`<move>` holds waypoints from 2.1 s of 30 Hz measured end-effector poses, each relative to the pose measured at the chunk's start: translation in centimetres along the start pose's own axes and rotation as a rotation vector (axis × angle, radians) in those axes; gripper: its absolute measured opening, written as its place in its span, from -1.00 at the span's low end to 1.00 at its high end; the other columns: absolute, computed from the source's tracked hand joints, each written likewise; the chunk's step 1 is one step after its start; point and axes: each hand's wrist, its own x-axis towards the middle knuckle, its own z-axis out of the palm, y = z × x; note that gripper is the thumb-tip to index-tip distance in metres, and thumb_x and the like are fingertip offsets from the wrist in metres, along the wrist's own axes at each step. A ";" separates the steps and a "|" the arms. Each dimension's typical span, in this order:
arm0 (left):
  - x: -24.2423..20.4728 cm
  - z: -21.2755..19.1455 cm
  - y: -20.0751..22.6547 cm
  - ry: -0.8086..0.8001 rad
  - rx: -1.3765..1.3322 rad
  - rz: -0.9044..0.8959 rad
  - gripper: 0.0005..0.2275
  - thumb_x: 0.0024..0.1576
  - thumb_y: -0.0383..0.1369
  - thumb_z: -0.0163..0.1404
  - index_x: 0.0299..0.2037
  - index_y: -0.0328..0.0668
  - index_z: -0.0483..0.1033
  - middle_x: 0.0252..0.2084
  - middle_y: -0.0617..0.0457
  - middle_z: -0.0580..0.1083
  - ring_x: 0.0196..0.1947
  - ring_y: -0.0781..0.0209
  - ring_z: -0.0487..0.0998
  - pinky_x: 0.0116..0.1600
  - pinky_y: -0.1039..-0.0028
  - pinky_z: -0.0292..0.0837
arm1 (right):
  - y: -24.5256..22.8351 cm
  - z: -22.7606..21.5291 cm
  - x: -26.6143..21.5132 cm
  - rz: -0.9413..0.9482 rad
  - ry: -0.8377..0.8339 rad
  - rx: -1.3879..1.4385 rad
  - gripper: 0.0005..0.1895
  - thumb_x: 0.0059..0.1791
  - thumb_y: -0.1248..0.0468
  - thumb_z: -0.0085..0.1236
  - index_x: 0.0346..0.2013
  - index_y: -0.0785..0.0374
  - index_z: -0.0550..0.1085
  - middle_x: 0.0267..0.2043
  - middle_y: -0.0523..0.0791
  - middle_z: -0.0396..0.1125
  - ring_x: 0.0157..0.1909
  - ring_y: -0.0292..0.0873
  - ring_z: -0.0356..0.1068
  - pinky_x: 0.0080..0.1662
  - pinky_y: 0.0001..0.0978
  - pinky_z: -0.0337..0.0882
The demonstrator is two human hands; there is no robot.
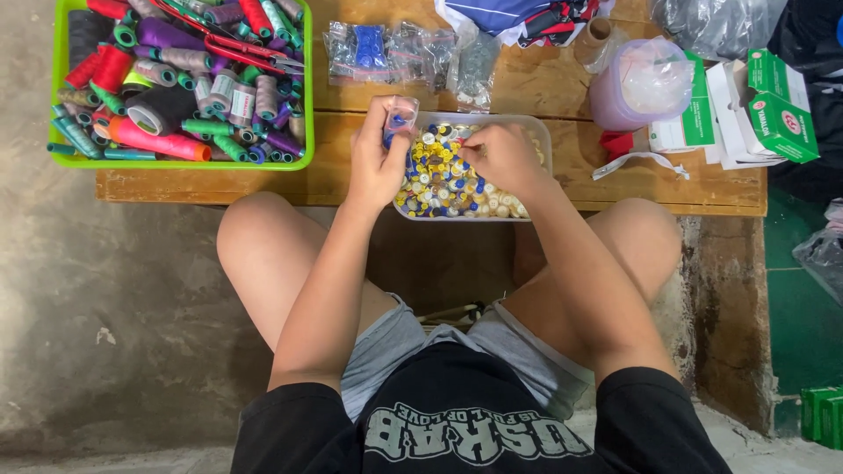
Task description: Picking up small colorful buttons from a container and placing them into a small plastic bag.
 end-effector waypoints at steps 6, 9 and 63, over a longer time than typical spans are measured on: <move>-0.1 0.0 0.0 0.003 0.013 -0.016 -0.78 0.15 -0.57 -0.09 -0.04 -0.08 0.45 -0.40 -0.06 0.53 -0.34 -0.02 0.58 -0.11 0.16 0.51 | 1.1 2.1 1.6 0.096 -0.116 -0.061 -0.89 -0.14 0.14 0.30 -0.34 -0.06 0.67 -0.41 -0.18 0.53 -0.23 0.09 0.54 -0.13 -0.03 0.53; -0.3 0.2 -0.1 0.000 0.055 -0.022 -0.78 0.12 -0.53 0.01 -0.05 -0.07 0.46 -0.38 -0.08 0.53 -0.33 -0.05 0.59 -0.11 0.16 0.50 | 1.0 2.2 1.4 0.121 -0.118 -0.081 -0.90 -0.13 0.16 0.24 -0.35 -0.06 0.66 -0.41 -0.20 0.53 -0.22 0.09 0.55 -0.11 -0.02 0.52; -0.3 1.6 1.2 -0.004 0.063 -0.108 -0.81 0.33 -0.32 -0.03 0.09 -0.13 0.38 -0.20 -0.13 0.49 -0.10 -0.18 0.58 0.08 -0.08 0.47 | -1.8 1.3 0.4 0.065 -0.052 -0.067 -0.91 -0.10 0.19 0.23 -0.34 0.00 0.65 -0.46 -0.12 0.50 -0.29 0.15 0.54 -0.15 0.02 0.53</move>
